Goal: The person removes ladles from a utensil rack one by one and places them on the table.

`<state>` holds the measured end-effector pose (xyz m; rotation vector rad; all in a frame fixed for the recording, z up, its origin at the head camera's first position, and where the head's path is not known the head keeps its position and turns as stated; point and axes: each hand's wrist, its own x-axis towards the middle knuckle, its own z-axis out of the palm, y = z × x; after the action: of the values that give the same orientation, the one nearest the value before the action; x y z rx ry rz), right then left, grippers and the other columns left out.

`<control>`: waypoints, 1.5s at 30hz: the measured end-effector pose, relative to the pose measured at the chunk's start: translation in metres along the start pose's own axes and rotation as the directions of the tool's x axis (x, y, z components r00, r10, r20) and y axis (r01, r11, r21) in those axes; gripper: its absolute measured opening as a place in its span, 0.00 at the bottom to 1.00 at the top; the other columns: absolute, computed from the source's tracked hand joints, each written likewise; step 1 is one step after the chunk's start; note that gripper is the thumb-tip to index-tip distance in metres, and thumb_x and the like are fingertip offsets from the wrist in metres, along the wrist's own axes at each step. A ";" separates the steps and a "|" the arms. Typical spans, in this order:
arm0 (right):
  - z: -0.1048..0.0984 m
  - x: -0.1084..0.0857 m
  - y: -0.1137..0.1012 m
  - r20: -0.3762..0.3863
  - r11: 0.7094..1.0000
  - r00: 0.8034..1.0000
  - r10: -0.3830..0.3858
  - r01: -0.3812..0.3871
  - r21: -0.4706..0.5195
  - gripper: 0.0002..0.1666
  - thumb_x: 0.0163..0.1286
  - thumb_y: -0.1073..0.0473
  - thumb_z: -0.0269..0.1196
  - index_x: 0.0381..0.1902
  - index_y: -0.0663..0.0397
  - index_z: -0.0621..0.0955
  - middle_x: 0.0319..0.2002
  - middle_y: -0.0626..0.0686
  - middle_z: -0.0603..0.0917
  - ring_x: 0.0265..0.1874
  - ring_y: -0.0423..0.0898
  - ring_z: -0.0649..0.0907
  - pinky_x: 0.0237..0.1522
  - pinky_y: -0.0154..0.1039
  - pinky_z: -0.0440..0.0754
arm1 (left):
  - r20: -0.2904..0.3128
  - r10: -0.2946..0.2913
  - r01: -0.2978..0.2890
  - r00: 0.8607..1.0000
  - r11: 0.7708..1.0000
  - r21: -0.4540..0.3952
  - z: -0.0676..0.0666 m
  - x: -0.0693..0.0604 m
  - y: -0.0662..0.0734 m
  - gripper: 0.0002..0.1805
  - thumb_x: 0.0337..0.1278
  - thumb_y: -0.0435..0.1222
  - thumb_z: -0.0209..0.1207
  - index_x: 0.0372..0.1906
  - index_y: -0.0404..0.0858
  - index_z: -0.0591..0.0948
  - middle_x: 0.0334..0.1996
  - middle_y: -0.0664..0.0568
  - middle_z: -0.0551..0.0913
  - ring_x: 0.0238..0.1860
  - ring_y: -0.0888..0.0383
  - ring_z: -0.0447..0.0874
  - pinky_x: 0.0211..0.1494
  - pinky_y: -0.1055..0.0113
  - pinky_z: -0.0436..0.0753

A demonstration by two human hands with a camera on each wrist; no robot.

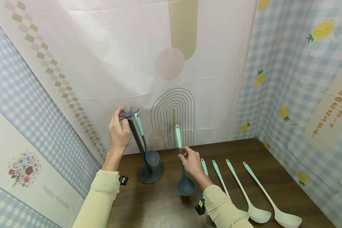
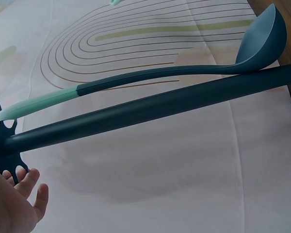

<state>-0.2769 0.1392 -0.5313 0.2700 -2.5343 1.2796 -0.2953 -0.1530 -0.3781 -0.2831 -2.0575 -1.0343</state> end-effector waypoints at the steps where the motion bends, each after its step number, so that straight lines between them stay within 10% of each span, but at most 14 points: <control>1: 0.000 -0.001 0.002 0.000 1.000 1.000 0.004 -0.004 -0.004 0.16 0.72 0.62 0.72 0.55 0.60 0.85 0.29 0.46 0.86 0.28 0.40 0.83 0.33 0.40 0.83 | -0.001 0.000 0.000 1.000 1.000 -0.001 0.000 0.000 0.000 0.31 0.74 0.37 0.43 0.79 0.34 0.67 0.74 0.42 0.73 0.74 0.44 0.72 0.71 0.45 0.74; 45: 0.018 -0.039 0.059 0.185 0.978 0.962 0.201 -0.188 -0.087 0.11 0.71 0.67 0.70 0.48 0.69 0.88 0.21 0.48 0.81 0.12 0.41 0.81 0.16 0.37 0.81 | -0.010 0.007 -0.007 1.000 1.000 -0.002 0.000 0.001 -0.002 0.32 0.74 0.37 0.43 0.78 0.32 0.68 0.74 0.42 0.74 0.73 0.45 0.72 0.71 0.45 0.75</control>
<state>-0.2604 0.1611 -0.5990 0.1384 -2.8246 1.2871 -0.2970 -0.1540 -0.3787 -0.2853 -2.0457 -1.0315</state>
